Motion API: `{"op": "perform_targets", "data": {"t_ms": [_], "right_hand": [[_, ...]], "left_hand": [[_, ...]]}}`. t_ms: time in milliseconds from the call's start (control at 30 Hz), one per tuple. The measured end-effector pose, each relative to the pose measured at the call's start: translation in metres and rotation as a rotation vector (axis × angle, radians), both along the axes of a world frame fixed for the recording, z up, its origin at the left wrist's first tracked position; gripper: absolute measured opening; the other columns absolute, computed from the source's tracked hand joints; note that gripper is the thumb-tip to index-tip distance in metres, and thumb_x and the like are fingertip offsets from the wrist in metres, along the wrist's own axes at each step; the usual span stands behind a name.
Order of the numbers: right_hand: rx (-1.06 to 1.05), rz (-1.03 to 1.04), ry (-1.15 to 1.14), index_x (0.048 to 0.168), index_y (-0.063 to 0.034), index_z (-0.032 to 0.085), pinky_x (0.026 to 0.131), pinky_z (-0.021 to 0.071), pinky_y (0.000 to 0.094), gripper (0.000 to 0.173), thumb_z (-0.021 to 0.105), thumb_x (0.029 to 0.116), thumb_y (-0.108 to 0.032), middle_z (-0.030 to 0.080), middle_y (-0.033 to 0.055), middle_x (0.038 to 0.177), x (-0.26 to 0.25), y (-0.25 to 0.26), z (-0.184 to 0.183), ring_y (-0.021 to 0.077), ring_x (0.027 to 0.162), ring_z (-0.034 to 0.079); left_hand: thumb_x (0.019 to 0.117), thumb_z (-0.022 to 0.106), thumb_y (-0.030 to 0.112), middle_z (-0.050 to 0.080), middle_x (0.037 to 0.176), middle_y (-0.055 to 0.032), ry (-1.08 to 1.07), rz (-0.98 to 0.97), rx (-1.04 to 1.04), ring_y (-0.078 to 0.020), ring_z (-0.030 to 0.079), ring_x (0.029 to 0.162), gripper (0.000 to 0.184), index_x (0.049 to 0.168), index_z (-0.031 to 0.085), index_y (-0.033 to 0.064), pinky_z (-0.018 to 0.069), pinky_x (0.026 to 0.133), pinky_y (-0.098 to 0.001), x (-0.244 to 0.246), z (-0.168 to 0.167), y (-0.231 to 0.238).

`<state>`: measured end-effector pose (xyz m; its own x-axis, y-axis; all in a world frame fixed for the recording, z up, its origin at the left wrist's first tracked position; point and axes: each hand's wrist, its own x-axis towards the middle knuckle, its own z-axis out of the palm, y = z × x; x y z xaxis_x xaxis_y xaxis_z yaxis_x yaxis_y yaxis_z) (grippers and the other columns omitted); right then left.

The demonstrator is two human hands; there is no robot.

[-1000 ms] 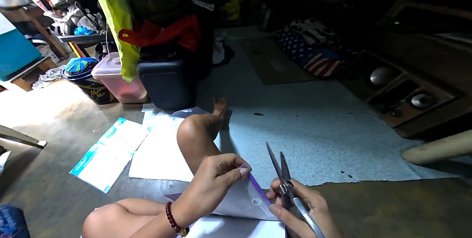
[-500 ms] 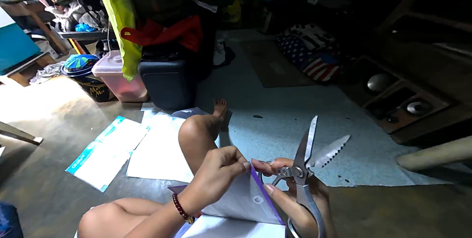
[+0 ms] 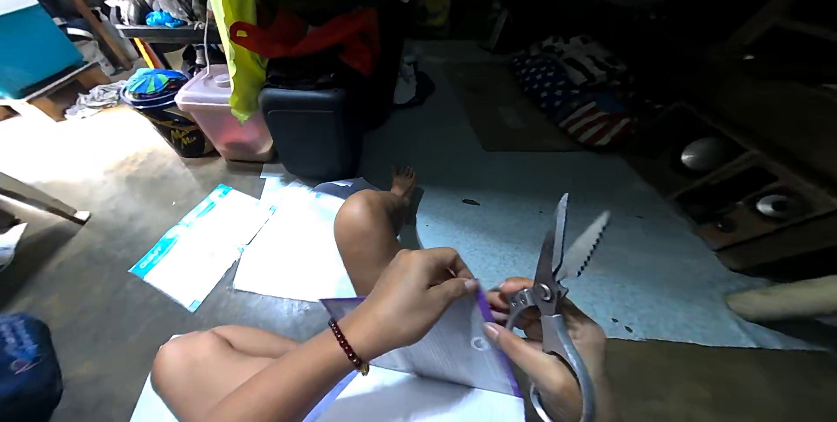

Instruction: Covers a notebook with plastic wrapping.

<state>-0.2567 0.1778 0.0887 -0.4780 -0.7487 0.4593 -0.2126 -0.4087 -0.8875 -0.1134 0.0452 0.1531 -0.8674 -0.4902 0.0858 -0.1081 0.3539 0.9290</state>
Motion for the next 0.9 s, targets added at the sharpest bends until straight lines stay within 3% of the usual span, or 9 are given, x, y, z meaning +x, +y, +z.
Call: {"op": "perform_targets", "data": {"t_ms": [133, 233, 300, 367, 467, 567, 733, 800, 900], "right_hand": [[0.067, 0.015, -0.052, 0.111, -0.0137, 0.063, 0.066, 0.0589, 0.0171, 0.047, 0.073, 0.0694, 0.005, 0.073, -0.014, 0.088, -0.01, 0.002, -0.004, 0.0, 0.075, 0.069], [0.129, -0.032, -0.079, 0.111, -0.0121, 0.06, 0.064, 0.0586, 0.0156, 0.05, 0.067, 0.0671, 0.012, 0.073, -0.0161, 0.085, -0.023, 0.003, -0.012, -0.0019, 0.073, 0.069], [0.183, -0.069, -0.116, 0.111, -0.0103, 0.057, 0.064, 0.0587, 0.0154, 0.051, 0.064, 0.0673, 0.016, 0.072, -0.0169, 0.083, -0.028, 0.003, -0.017, -0.0025, 0.071, 0.069], [0.221, -0.097, -0.159, 0.111, -0.0092, 0.055, 0.062, 0.058, 0.0151, 0.051, 0.061, 0.0684, 0.017, 0.071, -0.0162, 0.079, -0.032, 0.003, -0.025, -0.0025, 0.069, 0.068], [0.253, -0.113, -0.191, 0.112, -0.0091, 0.055, 0.063, 0.0578, 0.0151, 0.049, 0.061, 0.0702, 0.016, 0.07, -0.0162, 0.078, -0.037, 0.001, -0.034, -0.003, 0.068, 0.067], [0.291, -0.131, -0.203, 0.112, -0.0084, 0.055, 0.063, 0.0576, 0.0154, 0.048, 0.061, 0.0705, 0.015, 0.069, -0.0157, 0.077, -0.037, 0.0, -0.038, -0.0025, 0.068, 0.067], [0.311, -0.145, -0.21, 0.11, -0.0087, 0.056, 0.061, 0.0565, 0.0149, 0.047, 0.061, 0.0694, 0.015, 0.067, -0.0154, 0.075, -0.037, -0.002, -0.042, -0.0026, 0.066, 0.065], [0.319, -0.154, -0.216, 0.11, -0.0085, 0.057, 0.061, 0.0569, 0.0149, 0.047, 0.061, 0.0691, 0.015, 0.068, -0.0147, 0.076, -0.036, -0.003, -0.043, -0.0024, 0.066, 0.066], [0.331, -0.158, -0.233, 0.11, -0.0089, 0.057, 0.061, 0.0569, 0.0148, 0.046, 0.06, 0.0705, 0.016, 0.068, -0.0144, 0.076, -0.036, -0.003, -0.044, -0.0024, 0.065, 0.066]], "left_hand": [[0.1047, 0.058, 0.028, 0.069, 0.084, -0.0082, -0.159, -0.047, -0.203, -0.0131, 0.061, 0.072, 0.031, 0.107, 0.071, -0.0001, 0.0511, 0.072, -0.036, 0.024, 0.011, -0.02], [0.108, 0.05, 0.027, 0.071, 0.09, -0.0043, -0.179, 0.086, -0.088, -0.007, 0.067, 0.082, 0.035, 0.108, 0.071, -0.0007, 0.0566, 0.082, -0.0299, 0.068, -0.003, -0.043], [0.1076, 0.05, 0.02, 0.073, 0.089, -0.0009, -0.099, 0.252, 0.076, -0.0036, 0.068, 0.081, 0.029, 0.109, 0.068, -0.002, 0.0566, 0.079, -0.0237, 0.097, -0.025, -0.051], [0.1065, 0.051, 0.015, 0.074, 0.092, -0.0024, -0.051, 0.381, 0.271, -0.007, 0.071, 0.083, 0.022, 0.11, 0.065, -0.0014, 0.0582, 0.077, -0.0253, 0.118, -0.05, -0.048], [0.1011, 0.056, 0.008, 0.073, 0.1, -0.0043, 0.034, 0.377, 0.463, -0.0096, 0.071, 0.086, 0.018, 0.114, 0.063, -0.0028, 0.0588, 0.078, -0.0272, 0.127, -0.084, -0.029], [0.0961, 0.062, 0.005, 0.072, 0.098, -0.001, 0.163, 0.325, 0.516, -0.0078, 0.07, 0.085, 0.023, 0.118, 0.062, -0.0021, 0.0599, 0.077, -0.0268, 0.12, -0.105, -0.013], [0.0974, 0.062, 0.003, 0.071, 0.085, 0.0035, 0.332, 0.471, 0.45, -0.0021, 0.068, 0.074, 0.008, 0.101, 0.069, 0.0006, 0.0586, 0.069, -0.0214, 0.095, -0.105, -0.001], [0.0992, 0.059, 0.004, 0.069, 0.08, 0.0057, 0.357, 0.51, 0.465, -0.0001, 0.065, 0.069, 0.012, 0.094, 0.069, 0.003, 0.0563, 0.065, -0.019, 0.091, -0.102, -0.001], [0.1013, 0.054, 0.004, 0.069, 0.078, 0.0057, 0.377, 0.486, 0.545, -0.0008, 0.065, 0.068, 0.017, 0.094, 0.07, 0.0041, 0.0564, 0.064, -0.0196, 0.091, -0.101, -0.002]]}}
